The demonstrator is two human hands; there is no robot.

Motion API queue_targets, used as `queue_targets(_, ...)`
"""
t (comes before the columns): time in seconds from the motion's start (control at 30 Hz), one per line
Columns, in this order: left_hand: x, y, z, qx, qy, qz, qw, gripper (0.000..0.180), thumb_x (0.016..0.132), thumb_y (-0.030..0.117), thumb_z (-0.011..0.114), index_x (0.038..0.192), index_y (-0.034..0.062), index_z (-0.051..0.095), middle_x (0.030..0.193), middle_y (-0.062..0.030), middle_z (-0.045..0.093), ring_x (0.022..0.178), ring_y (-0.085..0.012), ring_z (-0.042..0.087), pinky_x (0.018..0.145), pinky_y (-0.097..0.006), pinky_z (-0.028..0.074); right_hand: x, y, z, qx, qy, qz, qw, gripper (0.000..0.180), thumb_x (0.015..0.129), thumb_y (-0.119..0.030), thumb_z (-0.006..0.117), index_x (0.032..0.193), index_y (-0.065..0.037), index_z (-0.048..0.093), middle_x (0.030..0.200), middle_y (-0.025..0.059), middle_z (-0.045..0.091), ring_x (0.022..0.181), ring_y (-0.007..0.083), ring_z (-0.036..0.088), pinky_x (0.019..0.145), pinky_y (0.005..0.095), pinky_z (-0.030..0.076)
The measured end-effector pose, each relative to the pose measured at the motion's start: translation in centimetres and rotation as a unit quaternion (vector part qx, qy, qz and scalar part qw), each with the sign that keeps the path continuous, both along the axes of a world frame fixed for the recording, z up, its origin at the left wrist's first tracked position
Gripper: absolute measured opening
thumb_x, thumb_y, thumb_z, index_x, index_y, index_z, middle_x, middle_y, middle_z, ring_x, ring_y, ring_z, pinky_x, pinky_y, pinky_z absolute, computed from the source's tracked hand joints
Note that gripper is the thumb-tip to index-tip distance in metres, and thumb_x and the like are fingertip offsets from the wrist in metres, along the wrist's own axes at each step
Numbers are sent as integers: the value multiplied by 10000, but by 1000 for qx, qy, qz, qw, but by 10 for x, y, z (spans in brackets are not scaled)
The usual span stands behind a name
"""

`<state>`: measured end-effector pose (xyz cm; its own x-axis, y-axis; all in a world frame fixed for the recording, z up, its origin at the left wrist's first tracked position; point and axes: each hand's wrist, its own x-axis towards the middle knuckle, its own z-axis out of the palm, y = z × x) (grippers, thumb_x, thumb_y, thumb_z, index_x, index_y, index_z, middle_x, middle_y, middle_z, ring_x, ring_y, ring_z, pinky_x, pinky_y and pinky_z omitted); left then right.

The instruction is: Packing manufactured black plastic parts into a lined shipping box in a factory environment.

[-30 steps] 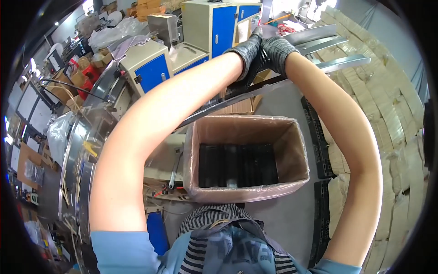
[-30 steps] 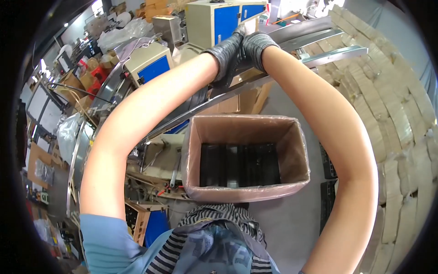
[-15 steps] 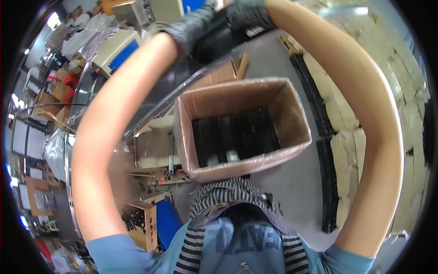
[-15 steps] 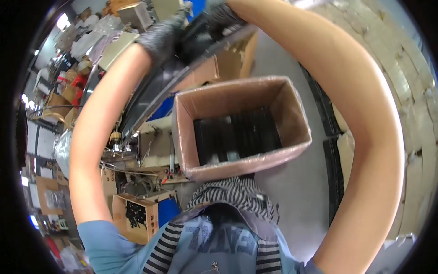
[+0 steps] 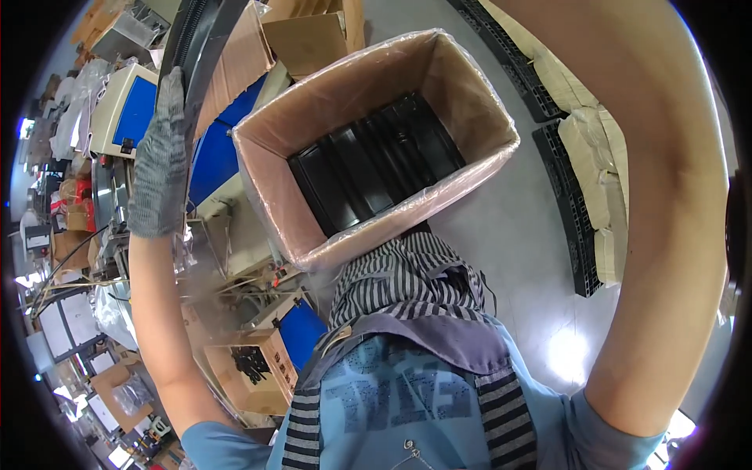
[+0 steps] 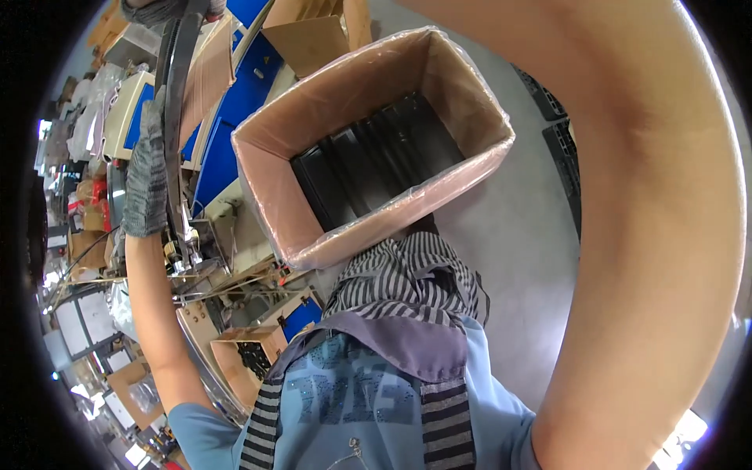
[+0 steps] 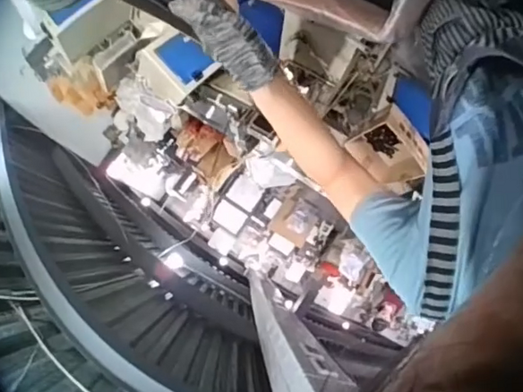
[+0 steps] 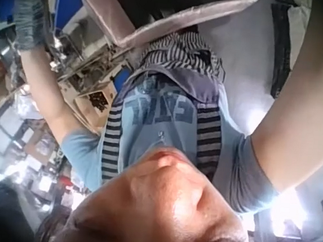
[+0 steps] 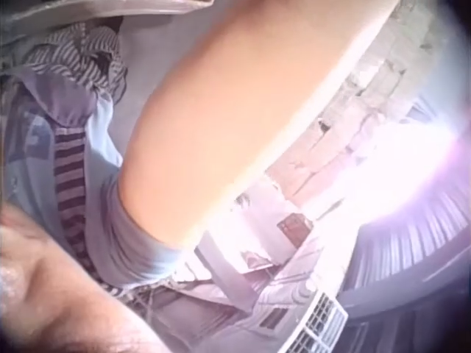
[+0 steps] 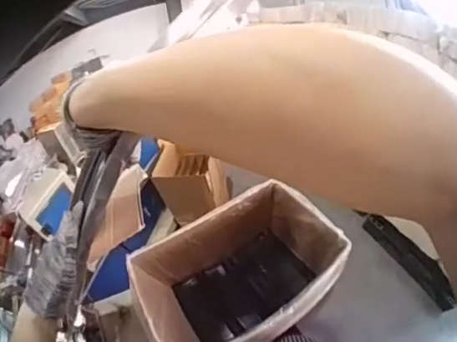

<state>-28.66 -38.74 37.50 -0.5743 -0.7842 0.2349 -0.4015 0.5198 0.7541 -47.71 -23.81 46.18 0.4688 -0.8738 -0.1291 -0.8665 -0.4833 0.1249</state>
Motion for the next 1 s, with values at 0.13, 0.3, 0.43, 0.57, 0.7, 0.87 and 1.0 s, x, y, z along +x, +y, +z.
queue_targets(0.13, 7, 8, 2, -394, -167, -53, 902, 538, 901, 22, 416, 1408, 94, 252, 1352, -132, 418, 1193, -253, 475, 1022, -333, 359, -18, -8, 0, -75, -50, 50, 995, 242, 829, -247, 575, 981, -82, 664, 962, 122, 646, 904, 275, 623, 774, 368, 516)
queue_targets(0.3, -32, 97, 5, -394, 51, 108, 911, 443, 955, 226, 338, 1309, -37, 385, 1316, -192, 442, 1241, -298, 398, 1058, -413, 264, -63, -12, -6, -174, -95, 78, 977, 270, 837, -264, 580, 1011, -74, 661, 1019, 130, 644, 950, 280, 623, 796, 370, 522)
queue_targets(0.43, -24, 124, -52, -453, -86, -65, 885, 414, 920, 351, 382, 1223, 88, 487, 1144, -116, 552, 1120, -309, 472, 963, -440, 346, -170, -67, -228, 111, -148, -166, 969, 242, 720, -229, 575, 859, -62, 680, 829, 168, 650, 765, 328, 632, 697, 387, 510)
queue_targets(0.57, -113, 119, -160, -106, -212, -172, 956, 301, 800, 157, 572, 1065, 17, 583, 1143, -138, 554, 1141, -354, 430, 985, -427, 349, -243, -65, -417, 211, -223, -450, 839, 312, 758, -181, 530, 982, -4, 658, 1048, 219, 609, 1005, 326, 597, 826, 415, 487)
queue_targets(0.7, -140, 97, -310, -16, -364, -161, 917, 400, 801, 242, 582, 1154, 56, 553, 1229, -156, 499, 1154, -354, 428, 984, -420, 360, -224, -78, -493, 134, -310, -594, 730, 415, 837, -250, 478, 1220, -92, 513, 1235, 190, 519, 1150, 323, 500, 941, 396, 419)
queue_targets(0.87, -234, 90, -433, 110, -335, -133, 926, 529, 776, 210, 587, 1271, 91, 440, 1281, -174, 446, 1163, -360, 417, 971, -438, 372, -253, -65, -594, 162, -330, -649, 666, 439, 861, -300, 466, 1260, -115, 485, 1275, 173, 490, 1160, 329, 487, 943, 382, 415)
queue_targets(1.0, -279, 82, -475, 32, -228, -82, 970, 550, 720, 65, 598, 1245, 34, 438, 1235, -212, 450, 1108, -398, 438, 941, -440, 379, -263, -59, -636, 131, -301, -610, 721, 452, 845, -273, 483, 1269, -117, 481, 1238, 178, 520, 1102, 338, 526, 915, 389, 429)
